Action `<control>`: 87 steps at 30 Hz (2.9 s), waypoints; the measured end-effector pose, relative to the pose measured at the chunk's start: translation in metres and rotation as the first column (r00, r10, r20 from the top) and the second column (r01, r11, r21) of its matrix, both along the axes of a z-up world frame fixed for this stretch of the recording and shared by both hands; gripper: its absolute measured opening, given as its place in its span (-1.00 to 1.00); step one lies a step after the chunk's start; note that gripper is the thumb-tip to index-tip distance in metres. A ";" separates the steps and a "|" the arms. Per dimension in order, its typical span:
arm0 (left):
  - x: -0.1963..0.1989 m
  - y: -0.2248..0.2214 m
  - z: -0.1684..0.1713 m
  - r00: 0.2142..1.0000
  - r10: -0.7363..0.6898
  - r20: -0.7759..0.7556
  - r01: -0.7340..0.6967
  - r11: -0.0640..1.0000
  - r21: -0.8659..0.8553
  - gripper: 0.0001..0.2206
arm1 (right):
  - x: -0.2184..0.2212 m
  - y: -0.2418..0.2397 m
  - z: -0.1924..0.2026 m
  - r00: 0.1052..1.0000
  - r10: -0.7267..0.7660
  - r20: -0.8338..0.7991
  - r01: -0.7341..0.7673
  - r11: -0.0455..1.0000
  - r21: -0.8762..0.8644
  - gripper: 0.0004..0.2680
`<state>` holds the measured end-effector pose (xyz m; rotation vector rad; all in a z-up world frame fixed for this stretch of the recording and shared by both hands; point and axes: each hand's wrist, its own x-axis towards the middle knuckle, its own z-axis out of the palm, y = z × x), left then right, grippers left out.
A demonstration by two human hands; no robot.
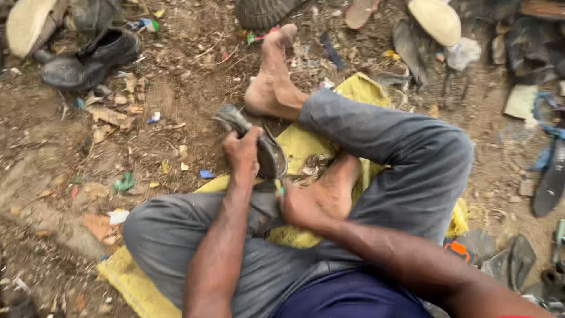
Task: The person repairs various used shoes by hand, using a knife to trim edges, pliers to pull material, and a needle with thread to sew components together while sitting on the ground.
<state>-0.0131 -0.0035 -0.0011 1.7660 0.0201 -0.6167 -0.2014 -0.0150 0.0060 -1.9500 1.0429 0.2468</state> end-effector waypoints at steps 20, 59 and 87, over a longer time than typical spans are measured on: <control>0.012 -0.047 0.069 0.969 -0.239 0.062 0.183 0.863 0.470 -0.47 | -0.082 -0.009 0.055 0.976 -0.080 0.201 0.023 0.963 0.270 -0.85; -0.020 0.005 -0.010 0.959 0.014 0.284 -0.158 0.855 0.493 -0.48 | 0.160 -0.115 0.000 0.874 0.485 0.010 -0.440 0.801 -0.406 -0.66; -0.024 0.015 -0.061 0.961 0.207 0.185 -0.248 0.940 0.237 -0.50 | 0.141 -0.102 -0.018 0.782 0.600 -0.169 -0.581 0.605 -0.544 -0.81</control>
